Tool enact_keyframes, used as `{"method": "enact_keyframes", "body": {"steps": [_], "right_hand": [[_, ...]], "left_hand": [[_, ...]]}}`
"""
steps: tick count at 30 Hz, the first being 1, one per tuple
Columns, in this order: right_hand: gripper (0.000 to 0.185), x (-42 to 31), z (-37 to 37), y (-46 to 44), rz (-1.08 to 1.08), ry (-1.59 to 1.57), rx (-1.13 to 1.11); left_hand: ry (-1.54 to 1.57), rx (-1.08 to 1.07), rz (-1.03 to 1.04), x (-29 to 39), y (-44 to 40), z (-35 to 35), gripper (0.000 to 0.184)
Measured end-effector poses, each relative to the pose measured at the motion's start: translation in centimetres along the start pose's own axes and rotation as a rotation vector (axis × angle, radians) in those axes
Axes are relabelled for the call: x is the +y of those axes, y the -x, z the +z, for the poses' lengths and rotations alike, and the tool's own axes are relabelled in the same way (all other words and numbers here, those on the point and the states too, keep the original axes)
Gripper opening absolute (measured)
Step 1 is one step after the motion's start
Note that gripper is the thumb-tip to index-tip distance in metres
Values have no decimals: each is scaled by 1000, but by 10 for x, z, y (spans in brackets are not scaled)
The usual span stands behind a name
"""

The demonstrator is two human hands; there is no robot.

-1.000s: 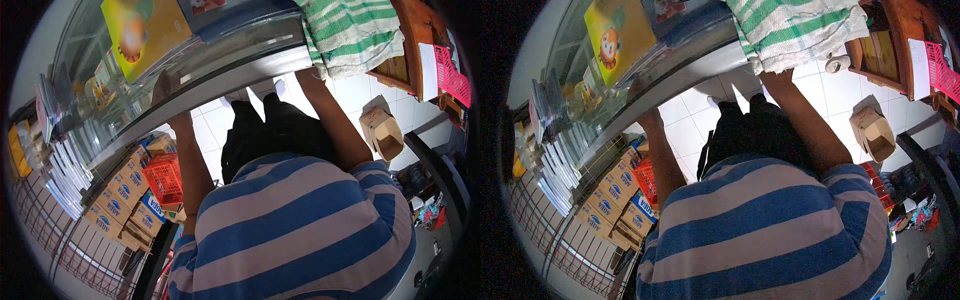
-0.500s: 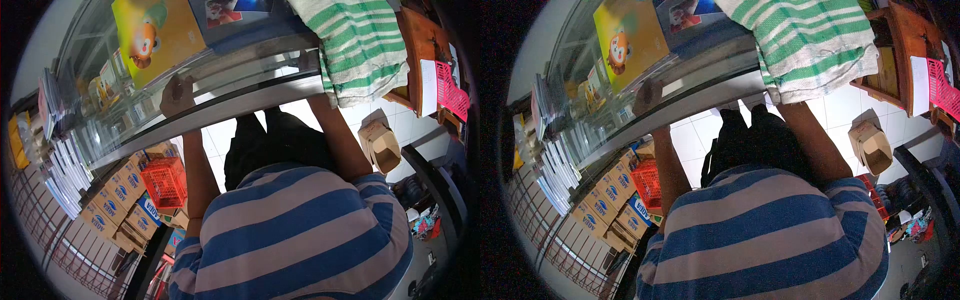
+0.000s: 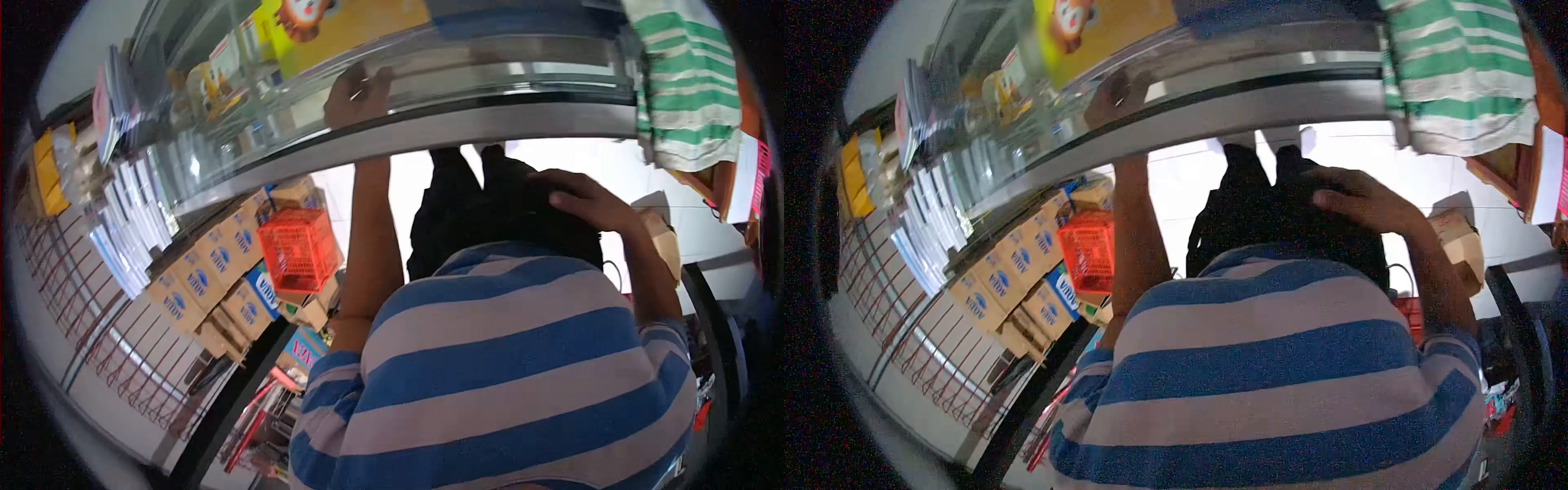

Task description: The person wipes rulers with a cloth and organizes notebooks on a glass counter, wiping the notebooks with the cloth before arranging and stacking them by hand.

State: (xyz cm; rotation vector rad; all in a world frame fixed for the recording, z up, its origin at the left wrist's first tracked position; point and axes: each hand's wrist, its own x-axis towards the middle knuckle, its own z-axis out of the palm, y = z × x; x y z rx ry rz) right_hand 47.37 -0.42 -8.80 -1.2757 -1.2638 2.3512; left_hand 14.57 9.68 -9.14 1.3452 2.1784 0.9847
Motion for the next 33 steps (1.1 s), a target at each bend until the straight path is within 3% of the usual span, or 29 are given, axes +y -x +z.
{"method": "enact_keyframes", "body": {"steps": [14,20,25,30,33], "right_hand": [[69,-11,8,21,-89,213,68],[69,-14,8,23,-4,238,57],[70,-8,11,19,-79,226,59],[65,-8,8,17,-34,166,37],[61,-11,8,16,41,42,-17]], "left_hand": [[66,-25,119,-8,0,0,44],[117,-60,145,-9,-1,1,44],[163,-36,176,-17,-5,2,42],[-54,-30,202,-9,-4,0,39],[-8,-7,101,-2,0,-1,39]]}}
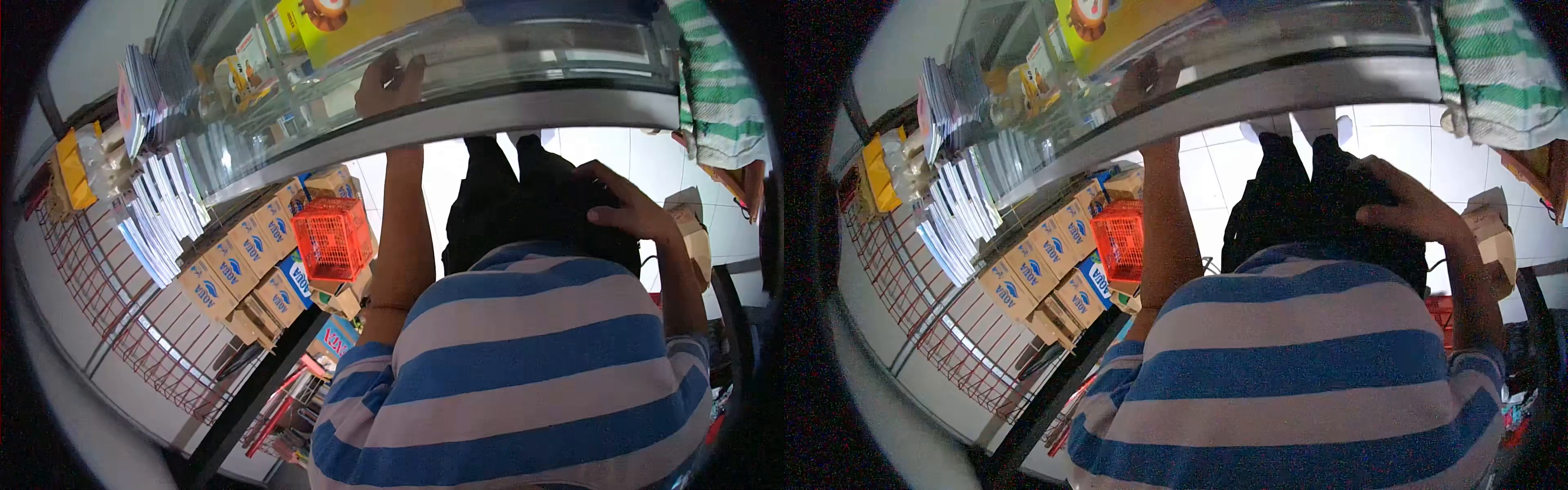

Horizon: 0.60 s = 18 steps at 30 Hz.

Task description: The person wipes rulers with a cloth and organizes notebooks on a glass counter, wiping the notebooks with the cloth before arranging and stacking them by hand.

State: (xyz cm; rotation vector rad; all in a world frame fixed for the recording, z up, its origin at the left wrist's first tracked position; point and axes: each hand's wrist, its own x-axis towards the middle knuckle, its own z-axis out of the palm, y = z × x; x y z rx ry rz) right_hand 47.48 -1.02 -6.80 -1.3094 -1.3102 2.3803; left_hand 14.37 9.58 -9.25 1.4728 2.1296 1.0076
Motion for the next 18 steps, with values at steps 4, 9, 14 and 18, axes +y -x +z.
{"method": "enact_keyframes", "body": {"steps": [4,9,14,18], "right_hand": [[60,7,-1,-2,10,-36,-30],[62,7,-6,-5,28,-1,-51],[67,13,-12,-10,80,28,-78],[70,17,-15,-11,111,45,-73]], "left_hand": [[67,14,-46,-3,3,2,42],[186,18,-38,-5,8,8,48],[118,-25,123,4,14,6,53],[-43,-74,257,13,18,1,54]]}}
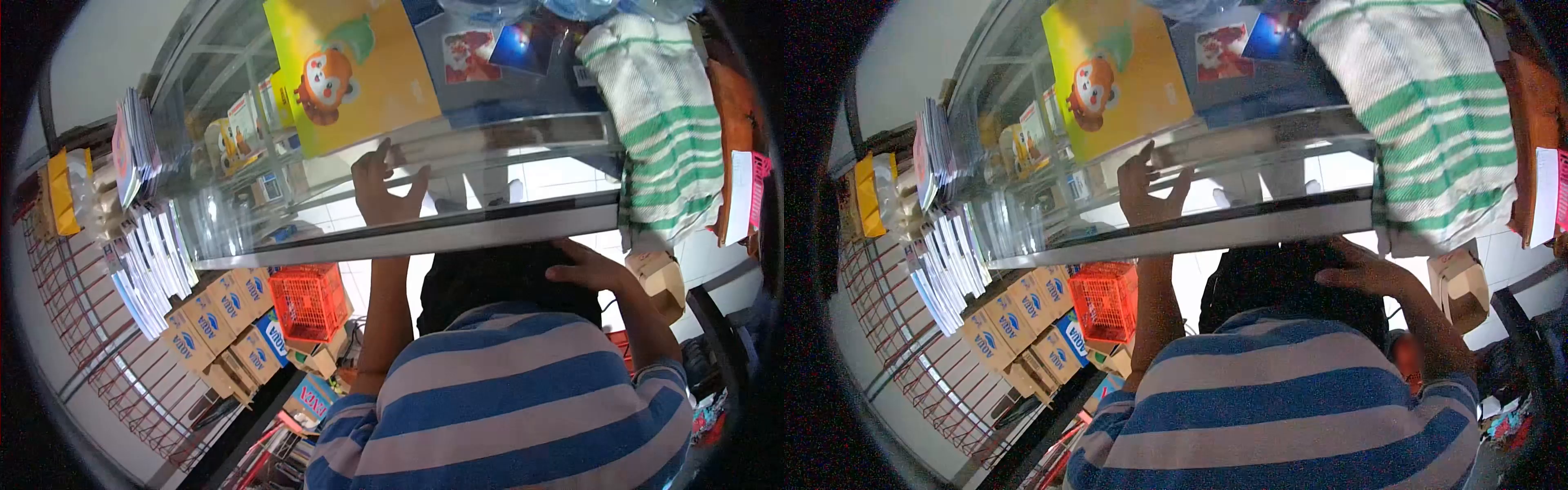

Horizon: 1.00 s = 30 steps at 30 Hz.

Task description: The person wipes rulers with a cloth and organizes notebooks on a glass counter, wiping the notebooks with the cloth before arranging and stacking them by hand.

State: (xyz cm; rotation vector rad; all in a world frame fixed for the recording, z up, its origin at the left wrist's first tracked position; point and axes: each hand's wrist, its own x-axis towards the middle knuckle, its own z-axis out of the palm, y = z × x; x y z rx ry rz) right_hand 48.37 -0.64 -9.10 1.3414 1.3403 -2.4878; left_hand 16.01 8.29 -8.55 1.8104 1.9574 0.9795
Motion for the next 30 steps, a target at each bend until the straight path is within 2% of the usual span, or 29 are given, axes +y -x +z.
{"method": "enact_keyframes", "body": {"steps": [4,8,9,13,18,20,21,23,25,26,28,30], "right_hand": [[63,-5,1,-1,28,48,79],[54,-8,7,-1,-94,476,530],[54,-6,5,-4,-96,480,531],[42,7,-6,-17,-440,464,747],[33,2,-20,-34,-539,521,851],[29,-4,-16,-30,-517,520,892],[29,-16,-10,-29,-570,531,867],[33,-38,5,-25,-319,223,888],[34,-32,18,-31,-367,847,1117],[32,-51,28,-14,-312,955,956],[27,-119,49,17,-330,661,553],[23,-114,55,32,-711,623,726]], "left_hand": [[-57,-48,-4,5,-4,-1,52],[-81,-111,-31,-7,-3,-3,52],[-79,-107,-30,-7,-5,-4,52],[-73,-187,-93,-5,-11,-9,52],[50,-173,-142,-7,-9,-5,52],[-10,-194,-86,-10,-7,-3,55],[118,-192,-105,-21,-3,3,62],[49,-93,9,-26,8,5,65],[156,-107,52,-21,17,-12,64],[180,-223,-42,-2,19,-31,56],[-68,-162,215,-57,60,-12,37],[-161,-239,251,-46,57,-48,27]]}}
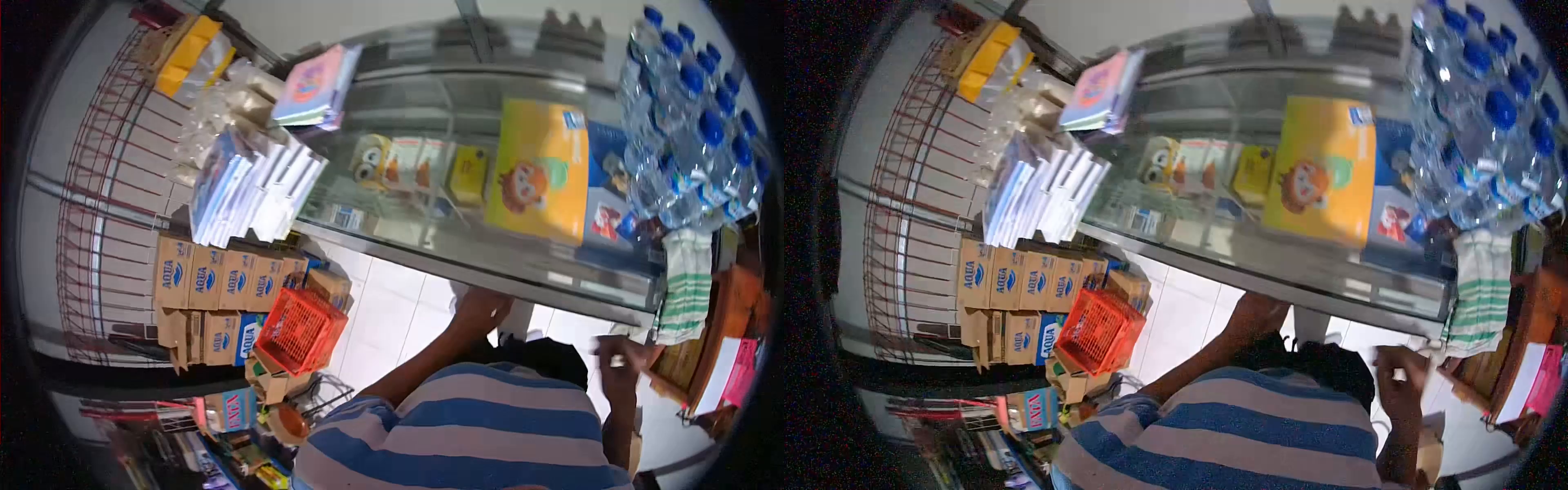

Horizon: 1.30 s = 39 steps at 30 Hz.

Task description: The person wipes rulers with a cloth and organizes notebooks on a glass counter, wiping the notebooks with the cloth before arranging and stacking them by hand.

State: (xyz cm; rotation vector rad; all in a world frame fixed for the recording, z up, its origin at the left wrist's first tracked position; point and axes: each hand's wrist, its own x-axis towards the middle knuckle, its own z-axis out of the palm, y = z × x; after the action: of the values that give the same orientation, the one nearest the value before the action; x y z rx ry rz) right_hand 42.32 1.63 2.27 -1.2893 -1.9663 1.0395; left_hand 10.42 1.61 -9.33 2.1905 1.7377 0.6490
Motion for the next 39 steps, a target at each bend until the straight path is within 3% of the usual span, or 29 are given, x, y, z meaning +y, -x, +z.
{"method": "enact_keyframes", "body": {"steps": [1,3,5,6,8,11,16,18,20,21,23,25,27,28,30,31,33,34,38,39], "right_hand": [[20,19,3,7,12,-120,323],[31,21,-30,-9,81,197,726],[41,50,-51,-35,76,1037,923],[41,83,-60,-35,52,1044,947],[55,137,-68,-30,378,995,816],[57,67,-23,-50,489,1148,805],[53,6,58,-85,240,1327,835],[46,-55,89,-105,188,850,688],[39,-88,112,-124,94,734,611],[35,-94,124,-135,-61,655,619],[45,-134,147,-151,40,447,460],[47,-131,176,-173,-27,476,484],[48,-139,200,-189,-140,473,445],[48,-144,211,-196,-189,517,458],[48,-157,225,-211,-295,642,387],[48,-163,232,-216,-344,642,357],[47,-164,251,-226,-304,644,253],[47,-174,254,-227,-334,673,226],[41,-190,270,-232,-414,612,164],[41,-189,273,-233,-390,605,181]], "left_hand": [[-7,35,14,-2,2,-19,27],[87,352,280,-11,8,-57,4],[-31,351,202,-24,7,-100,6],[-31,382,213,-37,5,-115,6],[72,689,286,-60,1,-138,8],[40,784,283,-90,-2,-169,7],[21,907,269,-127,4,-214,8],[25,945,288,-139,9,-233,9],[-3,978,292,-152,19,-249,9],[8,971,298,-157,26,-257,9],[-139,1058,216,-169,38,-273,10],[-14,1097,344,-184,53,-302,21],[-36,1441,61,-206,69,-314,26],[-255,1447,244,-258,88,-326,42],[-528,1503,-4,-251,97,-382,47],[-264,1357,39,-245,100,-400,51],[119,1261,-25,-263,97,-422,55],[127,1234,7,-268,94,-429,55],[678,1128,-379,-278,88,-441,59],[743,1104,-396,-278,89,-444,57]]}}
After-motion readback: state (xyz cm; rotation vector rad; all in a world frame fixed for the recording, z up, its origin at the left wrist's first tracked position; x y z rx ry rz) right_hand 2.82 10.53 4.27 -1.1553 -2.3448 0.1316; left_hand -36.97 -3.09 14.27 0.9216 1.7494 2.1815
